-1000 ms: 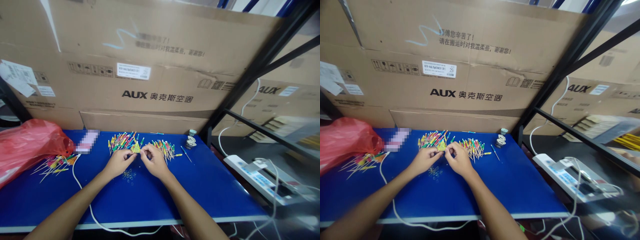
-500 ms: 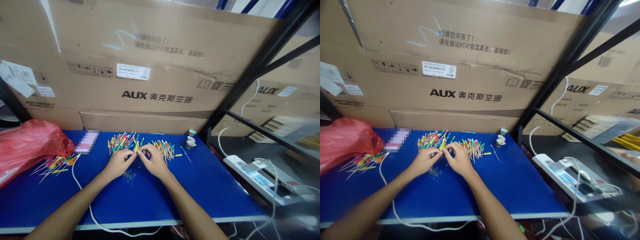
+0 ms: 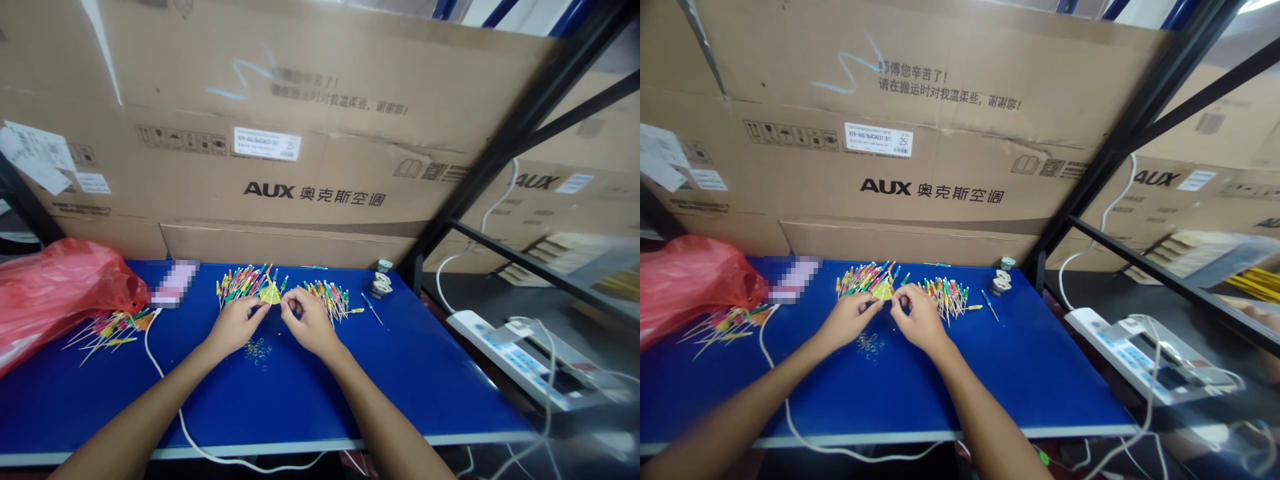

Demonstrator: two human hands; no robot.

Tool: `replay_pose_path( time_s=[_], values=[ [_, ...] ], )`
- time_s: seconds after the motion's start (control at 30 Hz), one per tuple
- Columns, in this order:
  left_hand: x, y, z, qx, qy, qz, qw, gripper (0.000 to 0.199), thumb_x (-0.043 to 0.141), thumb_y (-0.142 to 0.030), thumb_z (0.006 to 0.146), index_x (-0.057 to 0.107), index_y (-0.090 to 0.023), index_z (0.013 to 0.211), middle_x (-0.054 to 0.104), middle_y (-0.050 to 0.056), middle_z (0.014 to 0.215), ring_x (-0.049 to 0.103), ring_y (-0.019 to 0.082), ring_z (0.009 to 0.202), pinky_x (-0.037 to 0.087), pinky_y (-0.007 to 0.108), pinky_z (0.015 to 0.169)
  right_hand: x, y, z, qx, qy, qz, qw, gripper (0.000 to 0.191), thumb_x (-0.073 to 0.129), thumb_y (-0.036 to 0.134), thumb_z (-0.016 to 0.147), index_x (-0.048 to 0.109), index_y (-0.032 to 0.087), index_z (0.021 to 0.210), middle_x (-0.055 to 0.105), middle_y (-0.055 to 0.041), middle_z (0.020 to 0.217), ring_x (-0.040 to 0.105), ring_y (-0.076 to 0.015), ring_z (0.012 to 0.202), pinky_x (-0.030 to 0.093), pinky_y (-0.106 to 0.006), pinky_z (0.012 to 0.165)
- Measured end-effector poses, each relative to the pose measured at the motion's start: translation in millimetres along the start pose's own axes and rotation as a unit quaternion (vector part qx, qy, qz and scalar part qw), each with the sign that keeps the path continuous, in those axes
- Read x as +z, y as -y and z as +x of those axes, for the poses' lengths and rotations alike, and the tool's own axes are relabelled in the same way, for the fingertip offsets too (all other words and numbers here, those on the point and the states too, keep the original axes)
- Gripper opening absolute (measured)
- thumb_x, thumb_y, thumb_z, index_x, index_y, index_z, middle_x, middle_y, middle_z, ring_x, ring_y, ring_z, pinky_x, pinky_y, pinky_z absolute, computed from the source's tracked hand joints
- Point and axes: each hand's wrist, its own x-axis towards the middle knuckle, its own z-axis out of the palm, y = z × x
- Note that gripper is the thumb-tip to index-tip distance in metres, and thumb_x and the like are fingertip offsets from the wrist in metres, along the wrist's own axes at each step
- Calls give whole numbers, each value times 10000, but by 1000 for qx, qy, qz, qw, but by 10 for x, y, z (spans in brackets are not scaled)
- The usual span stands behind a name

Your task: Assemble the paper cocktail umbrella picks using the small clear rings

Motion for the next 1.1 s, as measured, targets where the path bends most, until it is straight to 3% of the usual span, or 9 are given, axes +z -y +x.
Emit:
replay_pose_path(
  time_s=[0.4, 0.53, 0.8, 1.1],
  values=[
    [-13, -18, 4, 29, 33, -37, 998, 256, 516, -328, 1000, 731, -204, 937, 686, 14, 769, 565, 157, 637, 368, 264, 601, 3, -19, 4, 16, -7, -12, 1000, 123, 555, 299, 961, 649, 228, 929, 625, -33, 790, 552, -186, 711, 419, -299, 655],
    [0, -18, 1, 37, 48, -42, 997, 260, 504, -318, 1004, 723, -205, 922, 694, 15, 784, 588, 166, 673, 395, 269, 634, 2, -17, -1, -12, 21, -25, 999, 123, 548, 254, 957, 647, 222, 892, 619, -28, 795, 555, -181, 729, 427, -309, 721],
    [4, 77, 15, 5, 8, -29, 1000, 194, 523, -278, 983, 703, -212, 953, 744, 36, 950, 662, 201, 837, 446, 291, 746, -22, -50, 10, -12, -4, -29, 999, 106, 574, 130, 856, 601, 205, 786, 576, -11, 766, 523, -164, 715, 385, -271, 660],
    [5, 21, 17, 7, 49, -64, 997, 264, 496, -341, 997, 716, -200, 954, 723, 26, 849, 623, 182, 716, 418, 274, 652, -11, -35, -3, -9, -2, -34, 999, 78, 572, 220, 923, 643, 206, 894, 604, -22, 800, 531, -169, 728, 392, -281, 679]
  ],
)
